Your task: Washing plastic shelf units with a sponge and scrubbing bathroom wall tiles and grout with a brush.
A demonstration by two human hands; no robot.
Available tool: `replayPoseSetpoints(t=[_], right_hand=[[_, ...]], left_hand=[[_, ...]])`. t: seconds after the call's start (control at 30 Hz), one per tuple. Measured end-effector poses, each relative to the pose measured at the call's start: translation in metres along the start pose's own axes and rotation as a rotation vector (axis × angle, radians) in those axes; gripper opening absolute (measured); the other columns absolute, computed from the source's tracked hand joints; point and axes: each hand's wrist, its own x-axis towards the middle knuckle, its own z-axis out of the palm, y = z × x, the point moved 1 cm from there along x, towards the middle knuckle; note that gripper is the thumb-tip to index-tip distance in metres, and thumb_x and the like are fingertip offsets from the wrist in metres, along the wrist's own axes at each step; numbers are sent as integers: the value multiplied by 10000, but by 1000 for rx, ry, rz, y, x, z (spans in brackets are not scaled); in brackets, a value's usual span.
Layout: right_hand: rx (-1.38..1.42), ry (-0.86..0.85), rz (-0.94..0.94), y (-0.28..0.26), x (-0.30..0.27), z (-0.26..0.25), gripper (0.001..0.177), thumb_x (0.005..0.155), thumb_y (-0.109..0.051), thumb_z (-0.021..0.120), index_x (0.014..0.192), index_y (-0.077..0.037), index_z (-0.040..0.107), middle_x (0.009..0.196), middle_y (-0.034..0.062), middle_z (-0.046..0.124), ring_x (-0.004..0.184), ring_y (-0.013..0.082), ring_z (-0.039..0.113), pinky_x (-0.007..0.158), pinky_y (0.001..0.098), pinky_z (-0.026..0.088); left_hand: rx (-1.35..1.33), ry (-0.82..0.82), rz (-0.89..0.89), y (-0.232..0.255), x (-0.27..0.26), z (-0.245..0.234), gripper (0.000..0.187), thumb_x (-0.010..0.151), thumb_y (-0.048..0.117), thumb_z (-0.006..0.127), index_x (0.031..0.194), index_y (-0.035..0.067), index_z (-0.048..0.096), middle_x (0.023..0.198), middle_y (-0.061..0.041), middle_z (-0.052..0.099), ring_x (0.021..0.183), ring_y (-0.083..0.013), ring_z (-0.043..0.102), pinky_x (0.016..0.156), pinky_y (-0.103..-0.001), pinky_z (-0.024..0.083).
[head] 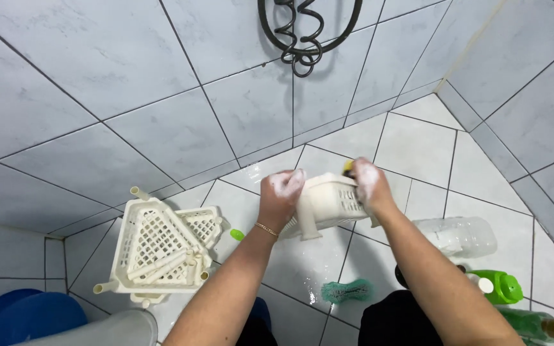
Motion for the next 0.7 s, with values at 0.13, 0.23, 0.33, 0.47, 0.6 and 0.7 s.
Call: replayPoseSetpoints(t=[0.13,0.23,0.33,0.47,0.6,0.7], right_hand=[[182,140,203,-118,57,-87,325,993,-183,471,1202,38,585,1027,241,655,1024,395,654,958,482,538],[454,347,523,-173,83,-128,306,1005,-132,550,1236,68,569,1077,225,625,1060,352,643,1012,452,504],[180,71,109,-169,73,-114,546,605,-290,924,1120,-262,746,1214,26,713,1210,330,635,1064,432,508],[232,94,90,-164,76,-119,374,698,-263,868,1060,-223,781,1170,63,708,1148,327,660,1024,418,555],[284,-19,-126,-159,51,-131,329,780,-410,779,1066,-247,777,1228,61,660,1194,366,586,1040,496,523],[302,27,-49,-137,49,-152,232,823,-393,730,950,-201,764,1064,63,688,1046,332,624,967,465,539]], left_hand=[[-55,25,-79,0,-1,4,425,950,285,625,596,52,650,525,-145,598,520,-96,451,547,-311,488],[26,26,-146,14,4,1,439,943,296,600,606,17,640,556,-170,601,516,-179,476,587,-360,504],[88,-1,-105,16,-1,7,387,923,277,630,628,29,665,567,-171,604,497,-236,523,556,-356,499],[43,-23,-117,16,1,6,371,922,270,634,641,35,689,559,-159,618,516,-135,514,553,-335,498],[21,-23,-150,9,1,0,349,922,290,635,720,26,744,655,-183,676,553,-210,602,607,-375,535],[1,-3,-146,7,4,-3,342,923,300,639,728,38,741,669,-180,681,594,-249,649,646,-403,551]])
